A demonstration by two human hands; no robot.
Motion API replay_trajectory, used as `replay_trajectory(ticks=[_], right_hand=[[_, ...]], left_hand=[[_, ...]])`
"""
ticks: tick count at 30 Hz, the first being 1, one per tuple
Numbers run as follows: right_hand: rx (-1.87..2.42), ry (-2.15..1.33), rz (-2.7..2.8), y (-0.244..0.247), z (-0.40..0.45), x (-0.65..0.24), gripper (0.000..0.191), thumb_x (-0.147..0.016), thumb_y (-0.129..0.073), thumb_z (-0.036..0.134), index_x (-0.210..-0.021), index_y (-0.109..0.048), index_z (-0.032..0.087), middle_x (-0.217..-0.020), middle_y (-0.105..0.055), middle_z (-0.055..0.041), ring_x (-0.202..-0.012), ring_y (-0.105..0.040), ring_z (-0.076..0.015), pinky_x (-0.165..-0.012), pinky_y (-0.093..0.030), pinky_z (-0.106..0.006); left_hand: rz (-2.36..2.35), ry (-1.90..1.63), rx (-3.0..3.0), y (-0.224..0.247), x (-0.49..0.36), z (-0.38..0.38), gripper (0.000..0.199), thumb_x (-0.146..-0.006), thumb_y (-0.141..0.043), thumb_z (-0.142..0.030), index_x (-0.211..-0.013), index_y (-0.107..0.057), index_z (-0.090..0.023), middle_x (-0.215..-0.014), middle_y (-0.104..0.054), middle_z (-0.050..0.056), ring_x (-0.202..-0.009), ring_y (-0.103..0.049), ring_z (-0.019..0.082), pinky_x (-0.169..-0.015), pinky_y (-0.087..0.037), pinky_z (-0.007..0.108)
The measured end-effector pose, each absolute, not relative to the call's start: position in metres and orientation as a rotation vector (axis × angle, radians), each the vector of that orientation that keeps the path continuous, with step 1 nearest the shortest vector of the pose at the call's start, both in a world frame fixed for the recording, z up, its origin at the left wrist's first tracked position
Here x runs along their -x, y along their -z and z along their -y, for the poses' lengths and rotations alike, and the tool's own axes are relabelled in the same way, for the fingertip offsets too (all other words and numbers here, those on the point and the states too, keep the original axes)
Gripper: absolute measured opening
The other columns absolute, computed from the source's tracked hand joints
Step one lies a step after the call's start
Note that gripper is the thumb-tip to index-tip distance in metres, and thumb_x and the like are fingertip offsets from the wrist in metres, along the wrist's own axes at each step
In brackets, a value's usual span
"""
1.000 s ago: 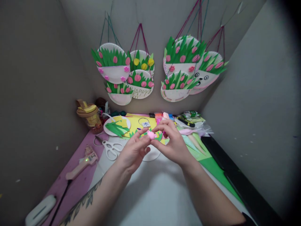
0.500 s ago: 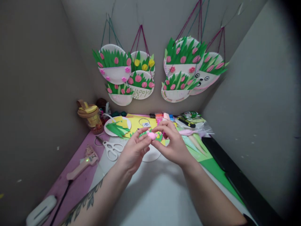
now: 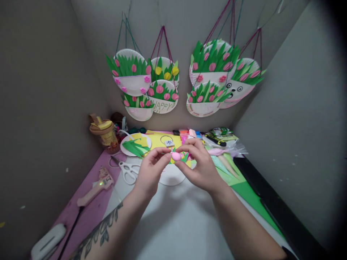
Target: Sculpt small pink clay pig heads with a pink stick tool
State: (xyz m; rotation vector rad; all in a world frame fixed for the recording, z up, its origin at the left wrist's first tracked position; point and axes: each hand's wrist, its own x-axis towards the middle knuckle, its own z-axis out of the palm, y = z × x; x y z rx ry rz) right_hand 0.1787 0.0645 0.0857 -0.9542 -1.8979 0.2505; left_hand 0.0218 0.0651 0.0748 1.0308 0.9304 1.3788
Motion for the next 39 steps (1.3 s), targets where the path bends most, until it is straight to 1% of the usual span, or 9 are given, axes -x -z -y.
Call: replay_trajectory(ticks=[4,10,17,25,39], right_hand=[[0.953,-0.239,1.901,-0.0860,-0.0638,-0.1787,0.022,-0.080,-0.063,0.019,-0.100,-0.059,0.024,-0.101,-0.052,-0.0061,-0.099,-0.053,-0.0215,-0.079,-0.050,-0.037],[0.941,-0.218,1.906,-0.0862,-0.0637,-0.1779,0.021,-0.079,-0.063,0.017,-0.099,-0.059,0.024,-0.099,-0.052,-0.0057,-0.096,-0.054,-0.0205,-0.077,-0.050,-0.035],[0.932,-0.213,1.911,-0.0867,-0.0635,-0.1769,0.020,-0.080,-0.062,0.018,-0.099,-0.059,0.024,-0.098,-0.052,-0.0053,-0.092,-0.055,-0.0195,-0.075,-0.050,-0.034],[0.923,-0.189,1.912,-0.0862,-0.0631,-0.1754,0.022,-0.079,-0.063,0.015,-0.098,-0.058,0.024,-0.098,-0.051,-0.0055,-0.096,-0.055,-0.0204,-0.078,-0.051,-0.035],[0.922,-0.199,1.922,-0.0857,-0.0637,-0.1742,0.022,-0.079,-0.062,0.015,-0.098,-0.059,0.024,-0.098,-0.051,-0.0055,-0.094,-0.055,-0.0202,-0.077,-0.051,-0.035]], left_hand=[[-0.962,-1.397,-1.067,-0.0793,-0.0247,-0.0627,0.017,-0.069,-0.076,-0.030,-0.078,-0.069,-0.018,-0.078,-0.065,0.000,-0.070,-0.052,0.011,-0.064,-0.039,0.023],[-0.969,-1.395,-1.105,-0.0782,-0.0252,-0.0628,0.015,-0.071,-0.075,-0.030,-0.076,-0.068,-0.018,-0.076,-0.064,0.000,-0.069,-0.052,0.011,-0.066,-0.040,0.024],[-0.970,-1.412,-1.086,-0.0776,-0.0248,-0.0626,0.014,-0.070,-0.074,-0.029,-0.075,-0.067,-0.018,-0.076,-0.063,-0.001,-0.068,-0.051,0.010,-0.066,-0.040,0.024],[-0.980,-1.435,-1.108,-0.0786,-0.0246,-0.0626,0.012,-0.070,-0.074,-0.028,-0.073,-0.067,-0.018,-0.074,-0.063,-0.001,-0.066,-0.051,0.011,-0.065,-0.038,0.024],[-0.975,-1.447,-1.108,-0.0756,-0.0243,-0.0641,0.011,-0.071,-0.073,-0.027,-0.072,-0.066,-0.019,-0.074,-0.062,-0.002,-0.066,-0.050,0.010,-0.065,-0.038,0.023]])
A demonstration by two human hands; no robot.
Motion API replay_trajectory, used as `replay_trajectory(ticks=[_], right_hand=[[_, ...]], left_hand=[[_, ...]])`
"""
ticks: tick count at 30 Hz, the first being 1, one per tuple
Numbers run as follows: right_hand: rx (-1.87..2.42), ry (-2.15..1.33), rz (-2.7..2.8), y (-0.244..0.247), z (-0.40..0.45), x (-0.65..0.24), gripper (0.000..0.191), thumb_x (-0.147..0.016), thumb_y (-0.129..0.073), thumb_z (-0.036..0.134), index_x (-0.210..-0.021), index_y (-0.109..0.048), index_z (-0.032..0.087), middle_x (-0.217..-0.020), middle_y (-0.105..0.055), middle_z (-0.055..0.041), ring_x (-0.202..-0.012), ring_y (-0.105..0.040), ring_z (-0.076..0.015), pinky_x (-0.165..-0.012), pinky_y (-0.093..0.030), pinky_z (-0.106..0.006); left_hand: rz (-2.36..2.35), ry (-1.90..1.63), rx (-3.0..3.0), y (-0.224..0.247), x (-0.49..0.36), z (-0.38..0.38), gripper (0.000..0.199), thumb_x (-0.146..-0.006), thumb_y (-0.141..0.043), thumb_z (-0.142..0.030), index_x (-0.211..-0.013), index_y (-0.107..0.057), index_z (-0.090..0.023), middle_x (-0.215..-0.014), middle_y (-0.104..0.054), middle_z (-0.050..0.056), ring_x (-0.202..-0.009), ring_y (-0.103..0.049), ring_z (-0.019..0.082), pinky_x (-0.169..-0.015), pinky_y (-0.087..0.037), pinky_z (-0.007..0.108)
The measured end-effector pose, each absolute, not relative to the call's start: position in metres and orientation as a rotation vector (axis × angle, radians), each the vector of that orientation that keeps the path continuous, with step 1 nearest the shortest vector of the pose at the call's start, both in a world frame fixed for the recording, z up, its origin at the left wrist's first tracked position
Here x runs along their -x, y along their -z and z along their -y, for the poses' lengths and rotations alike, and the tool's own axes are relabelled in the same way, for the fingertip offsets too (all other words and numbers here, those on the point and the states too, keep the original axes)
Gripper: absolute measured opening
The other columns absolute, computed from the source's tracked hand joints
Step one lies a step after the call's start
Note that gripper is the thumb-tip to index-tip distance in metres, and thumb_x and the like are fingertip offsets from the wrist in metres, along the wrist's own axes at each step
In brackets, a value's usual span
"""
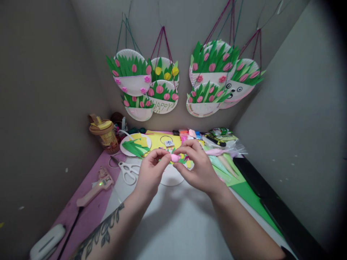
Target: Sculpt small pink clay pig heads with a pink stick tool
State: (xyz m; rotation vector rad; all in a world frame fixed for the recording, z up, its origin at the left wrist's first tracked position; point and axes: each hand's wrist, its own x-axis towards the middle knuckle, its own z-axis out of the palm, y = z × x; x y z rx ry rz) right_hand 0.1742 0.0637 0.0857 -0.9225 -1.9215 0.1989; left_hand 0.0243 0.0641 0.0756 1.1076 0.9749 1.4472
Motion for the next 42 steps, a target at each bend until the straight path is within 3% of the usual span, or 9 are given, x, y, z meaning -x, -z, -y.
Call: replay_trajectory(ticks=[5,12,20,42], right_hand=[[0.928,-0.196,1.924,-0.0846,-0.0645,-0.1750,0.021,-0.079,-0.062,0.017,-0.099,-0.059,0.025,-0.098,-0.051,-0.0056,-0.095,-0.055,-0.0206,-0.078,-0.051,-0.036],[0.944,-0.217,1.889,-0.0847,-0.0650,-0.1783,0.021,-0.080,-0.062,0.018,-0.099,-0.060,0.025,-0.099,-0.053,-0.0055,-0.095,-0.055,-0.0210,-0.077,-0.050,-0.036],[0.921,-0.213,1.904,-0.0854,-0.0641,-0.1754,0.022,-0.079,-0.062,0.016,-0.099,-0.059,0.025,-0.098,-0.051,-0.0050,-0.092,-0.056,-0.0194,-0.077,-0.051,-0.034],[0.910,-0.208,1.915,-0.0838,-0.0648,-0.1752,0.022,-0.079,-0.063,0.015,-0.100,-0.060,0.023,-0.099,-0.051,-0.0054,-0.094,-0.055,-0.0190,-0.079,-0.050,-0.034]], left_hand=[[-0.979,-1.442,-1.092,-0.0761,-0.0247,-0.0634,0.012,-0.070,-0.074,-0.027,-0.071,-0.065,-0.018,-0.073,-0.062,-0.002,-0.066,-0.050,0.010,-0.065,-0.038,0.024],[-0.946,-1.484,-1.018,-0.0705,-0.0206,-0.0674,0.017,-0.076,-0.068,-0.035,-0.085,-0.068,-0.021,-0.083,-0.063,0.000,-0.072,-0.052,0.012,-0.059,-0.036,0.023],[-0.943,-1.472,-1.091,-0.0758,-0.0225,-0.0653,0.012,-0.072,-0.072,-0.029,-0.074,-0.066,-0.019,-0.073,-0.061,-0.002,-0.067,-0.049,0.011,-0.065,-0.037,0.024],[-0.966,-1.481,-1.136,-0.0688,-0.0230,-0.0660,0.013,-0.076,-0.070,-0.030,-0.077,-0.064,-0.018,-0.070,-0.057,-0.004,-0.064,-0.046,0.009,-0.063,-0.037,0.022]])
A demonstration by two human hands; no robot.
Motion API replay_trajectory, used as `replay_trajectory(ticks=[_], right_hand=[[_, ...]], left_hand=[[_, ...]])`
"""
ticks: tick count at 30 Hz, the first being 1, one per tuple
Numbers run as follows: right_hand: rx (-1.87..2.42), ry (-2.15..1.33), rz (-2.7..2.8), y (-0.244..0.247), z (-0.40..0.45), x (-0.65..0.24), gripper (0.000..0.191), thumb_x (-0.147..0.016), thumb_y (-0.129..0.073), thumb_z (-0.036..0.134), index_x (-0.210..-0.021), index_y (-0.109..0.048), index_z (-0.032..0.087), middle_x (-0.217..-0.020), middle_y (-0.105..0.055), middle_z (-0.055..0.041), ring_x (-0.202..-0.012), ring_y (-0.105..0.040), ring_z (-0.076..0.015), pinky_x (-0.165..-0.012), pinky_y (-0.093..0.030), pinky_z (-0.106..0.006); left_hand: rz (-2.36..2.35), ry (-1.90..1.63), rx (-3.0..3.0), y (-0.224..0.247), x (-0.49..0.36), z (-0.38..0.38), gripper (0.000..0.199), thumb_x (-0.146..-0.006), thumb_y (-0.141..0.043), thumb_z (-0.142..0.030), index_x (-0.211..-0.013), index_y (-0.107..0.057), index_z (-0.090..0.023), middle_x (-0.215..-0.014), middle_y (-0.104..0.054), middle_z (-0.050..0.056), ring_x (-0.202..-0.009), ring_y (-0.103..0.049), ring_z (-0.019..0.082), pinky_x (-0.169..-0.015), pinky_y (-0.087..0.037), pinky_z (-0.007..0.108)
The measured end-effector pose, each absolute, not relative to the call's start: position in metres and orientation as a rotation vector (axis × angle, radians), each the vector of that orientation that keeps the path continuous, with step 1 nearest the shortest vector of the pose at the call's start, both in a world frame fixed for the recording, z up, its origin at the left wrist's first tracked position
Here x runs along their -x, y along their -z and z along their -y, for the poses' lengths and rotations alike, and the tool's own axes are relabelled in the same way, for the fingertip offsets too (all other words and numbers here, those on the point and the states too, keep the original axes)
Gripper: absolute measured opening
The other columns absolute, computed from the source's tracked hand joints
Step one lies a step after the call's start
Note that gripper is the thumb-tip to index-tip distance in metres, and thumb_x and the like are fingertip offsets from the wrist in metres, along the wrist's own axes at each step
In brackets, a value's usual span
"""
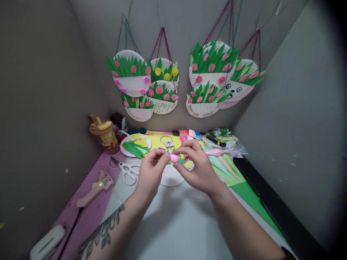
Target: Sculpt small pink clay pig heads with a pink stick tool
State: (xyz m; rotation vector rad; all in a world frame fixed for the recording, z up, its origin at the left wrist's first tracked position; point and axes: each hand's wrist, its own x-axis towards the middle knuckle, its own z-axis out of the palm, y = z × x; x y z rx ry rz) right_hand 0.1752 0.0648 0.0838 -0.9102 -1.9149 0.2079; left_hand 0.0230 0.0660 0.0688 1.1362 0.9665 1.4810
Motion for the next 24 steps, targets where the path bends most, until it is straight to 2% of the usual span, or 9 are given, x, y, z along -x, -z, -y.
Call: replay_trajectory(ticks=[5,12,18,24], right_hand=[[0.924,-0.283,1.897,-0.086,-0.065,-0.179,0.020,-0.081,-0.063,0.019,-0.100,-0.061,0.024,-0.099,-0.053,-0.0052,-0.092,-0.055,-0.0189,-0.078,-0.049,-0.035],[0.895,-0.345,1.904,-0.090,-0.063,-0.181,0.019,-0.081,-0.063,0.021,-0.100,-0.062,0.024,-0.098,-0.052,-0.0052,-0.094,-0.053,-0.0191,-0.079,-0.048,-0.035],[0.870,-0.390,1.909,-0.092,-0.061,-0.181,0.018,-0.081,-0.064,0.021,-0.099,-0.062,0.023,-0.099,-0.051,-0.0052,-0.095,-0.053,-0.0187,-0.077,-0.048,-0.034],[0.852,-0.414,1.916,-0.093,-0.061,-0.181,0.022,-0.078,-0.066,0.018,-0.099,-0.062,0.023,-0.099,-0.051,-0.0053,-0.095,-0.053,-0.0186,-0.076,-0.048,-0.032]], left_hand=[[-0.939,-1.512,-1.133,-0.069,-0.018,-0.069,0.017,-0.081,-0.066,-0.036,-0.085,-0.066,-0.019,-0.079,-0.062,-0.001,-0.071,-0.051,0.010,-0.066,-0.039,0.022],[-0.817,-1.570,-1.363,-0.068,-0.011,-0.074,0.007,-0.079,-0.069,-0.027,-0.084,-0.069,-0.022,-0.089,-0.065,0.000,-0.086,-0.058,0.012,-0.077,-0.044,0.022],[-0.728,-1.595,-1.295,-0.065,-0.010,-0.076,0.025,-0.077,-0.072,-0.024,-0.101,-0.065,-0.025,-0.083,-0.067,0.000,-0.081,-0.063,0.012,-0.074,-0.048,0.022],[-0.653,-1.575,-1.302,-0.067,-0.011,-0.075,0.033,-0.077,-0.072,-0.021,-0.108,-0.060,-0.025,-0.077,-0.066,-0.001,-0.075,-0.063,0.011,-0.071,-0.049,0.022]])
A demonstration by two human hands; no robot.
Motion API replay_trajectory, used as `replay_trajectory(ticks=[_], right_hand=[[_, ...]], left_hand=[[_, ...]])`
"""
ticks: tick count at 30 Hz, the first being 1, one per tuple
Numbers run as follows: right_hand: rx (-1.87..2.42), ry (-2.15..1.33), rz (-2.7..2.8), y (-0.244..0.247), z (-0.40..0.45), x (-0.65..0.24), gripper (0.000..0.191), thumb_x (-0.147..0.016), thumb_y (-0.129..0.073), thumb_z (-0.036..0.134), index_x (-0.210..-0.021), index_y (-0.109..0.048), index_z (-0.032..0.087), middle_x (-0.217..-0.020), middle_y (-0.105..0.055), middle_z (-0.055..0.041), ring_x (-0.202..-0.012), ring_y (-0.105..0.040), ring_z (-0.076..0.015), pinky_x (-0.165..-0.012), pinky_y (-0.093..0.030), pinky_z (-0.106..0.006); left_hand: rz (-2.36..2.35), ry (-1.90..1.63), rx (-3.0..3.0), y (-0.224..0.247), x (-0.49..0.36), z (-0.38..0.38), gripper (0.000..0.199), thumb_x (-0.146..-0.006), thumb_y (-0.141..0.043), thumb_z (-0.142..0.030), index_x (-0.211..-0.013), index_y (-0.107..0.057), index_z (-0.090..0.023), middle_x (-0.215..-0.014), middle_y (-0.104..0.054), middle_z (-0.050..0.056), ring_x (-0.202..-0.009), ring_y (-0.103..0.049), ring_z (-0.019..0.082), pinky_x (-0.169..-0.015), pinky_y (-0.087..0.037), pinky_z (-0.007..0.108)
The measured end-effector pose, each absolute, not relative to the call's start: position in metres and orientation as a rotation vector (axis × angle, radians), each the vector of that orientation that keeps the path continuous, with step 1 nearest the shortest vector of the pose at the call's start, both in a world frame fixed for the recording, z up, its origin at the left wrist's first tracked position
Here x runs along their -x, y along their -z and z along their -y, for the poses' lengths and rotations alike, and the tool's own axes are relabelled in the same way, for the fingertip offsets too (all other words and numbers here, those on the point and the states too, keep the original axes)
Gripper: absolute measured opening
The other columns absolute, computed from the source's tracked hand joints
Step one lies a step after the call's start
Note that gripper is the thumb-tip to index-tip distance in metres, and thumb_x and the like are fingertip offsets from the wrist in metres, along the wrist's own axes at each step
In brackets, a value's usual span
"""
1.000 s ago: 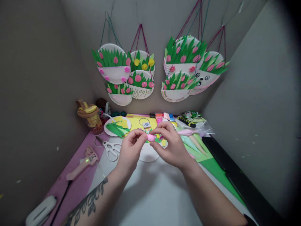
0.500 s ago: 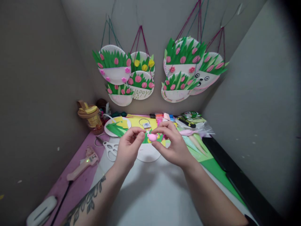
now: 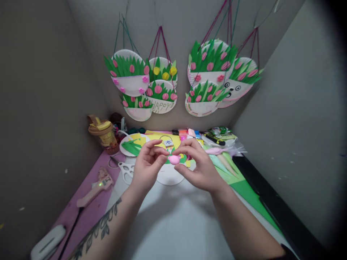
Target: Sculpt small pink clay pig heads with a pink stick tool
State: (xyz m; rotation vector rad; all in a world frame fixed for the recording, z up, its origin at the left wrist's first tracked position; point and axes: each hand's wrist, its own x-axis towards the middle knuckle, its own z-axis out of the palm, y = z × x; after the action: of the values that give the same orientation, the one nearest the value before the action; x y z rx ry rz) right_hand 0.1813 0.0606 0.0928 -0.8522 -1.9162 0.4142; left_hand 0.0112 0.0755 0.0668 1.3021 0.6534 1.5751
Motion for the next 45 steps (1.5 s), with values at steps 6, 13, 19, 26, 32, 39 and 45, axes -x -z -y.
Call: replay_trajectory(ticks=[6,13,19,26,32,39,45], right_hand=[[0.848,-0.425,1.919,-0.0930,-0.0602,-0.1810,0.023,-0.077,-0.066,0.018,-0.099,-0.063,0.022,-0.099,-0.051,-0.0052,-0.095,-0.053,-0.0177,-0.077,-0.049,-0.032],[0.855,-0.420,1.925,-0.0930,-0.0601,-0.1810,0.022,-0.078,-0.066,0.020,-0.099,-0.062,0.023,-0.100,-0.052,-0.0055,-0.095,-0.054,-0.0186,-0.076,-0.050,-0.032],[0.863,-0.413,1.924,-0.0930,-0.0602,-0.1812,0.022,-0.078,-0.066,0.019,-0.099,-0.062,0.024,-0.100,-0.052,-0.0058,-0.096,-0.054,-0.0196,-0.076,-0.050,-0.034],[0.871,-0.407,1.921,-0.0933,-0.0602,-0.1810,0.021,-0.078,-0.066,0.019,-0.098,-0.063,0.023,-0.099,-0.052,-0.0051,-0.096,-0.054,-0.0193,-0.080,-0.049,-0.035],[0.872,-0.412,1.924,-0.0940,-0.0598,-0.1807,0.021,-0.078,-0.066,0.019,-0.098,-0.063,0.023,-0.099,-0.052,-0.0053,-0.095,-0.054,-0.0193,-0.077,-0.049,-0.034],[0.872,-0.390,1.899,-0.0927,-0.0611,-0.1816,0.020,-0.079,-0.066,0.020,-0.098,-0.062,0.024,-0.098,-0.052,-0.0050,-0.093,-0.054,-0.0191,-0.077,-0.048,-0.034],[0.869,-0.343,1.883,-0.0924,-0.0621,-0.1800,0.018,-0.082,-0.064,0.025,-0.100,-0.062,0.025,-0.097,-0.052,-0.0047,-0.093,-0.053,-0.0192,-0.077,-0.048,-0.035]], left_hand=[[-0.619,-1.551,-1.290,-0.0654,-0.0118,-0.0759,0.033,-0.078,-0.071,-0.020,-0.108,-0.059,-0.025,-0.074,-0.066,-0.002,-0.072,-0.062,0.010,-0.071,-0.049,0.023],[-0.639,-1.556,-1.288,-0.0666,-0.0127,-0.0758,0.034,-0.077,-0.072,-0.022,-0.108,-0.058,-0.023,-0.073,-0.065,-0.002,-0.072,-0.062,0.012,-0.072,-0.049,0.025],[-0.683,-1.543,-1.275,-0.0673,-0.0116,-0.0748,0.038,-0.076,-0.073,-0.024,-0.112,-0.058,-0.024,-0.077,-0.066,-0.001,-0.074,-0.062,0.012,-0.071,-0.049,0.025],[-0.683,-1.523,-1.274,-0.0673,-0.0122,-0.0747,0.040,-0.076,-0.073,-0.023,-0.113,-0.057,-0.023,-0.075,-0.066,-0.001,-0.074,-0.063,0.012,-0.071,-0.049,0.025],[-0.659,-1.521,-1.281,-0.0673,-0.0128,-0.0744,0.040,-0.077,-0.071,-0.022,-0.114,-0.055,-0.023,-0.074,-0.065,-0.001,-0.072,-0.062,0.011,-0.071,-0.049,0.024],[-0.601,-1.507,-1.205,-0.0615,-0.0107,-0.0793,0.047,-0.079,-0.071,-0.031,-0.122,-0.054,-0.026,-0.102,-0.067,0.005,-0.087,-0.061,0.013,-0.080,-0.048,0.026],[-0.527,-1.203,-1.092,-0.0602,-0.0150,-0.0746,0.058,-0.075,-0.075,-0.035,-0.126,-0.050,-0.024,-0.100,-0.069,0.007,-0.092,-0.064,0.018,-0.085,-0.046,0.031]])
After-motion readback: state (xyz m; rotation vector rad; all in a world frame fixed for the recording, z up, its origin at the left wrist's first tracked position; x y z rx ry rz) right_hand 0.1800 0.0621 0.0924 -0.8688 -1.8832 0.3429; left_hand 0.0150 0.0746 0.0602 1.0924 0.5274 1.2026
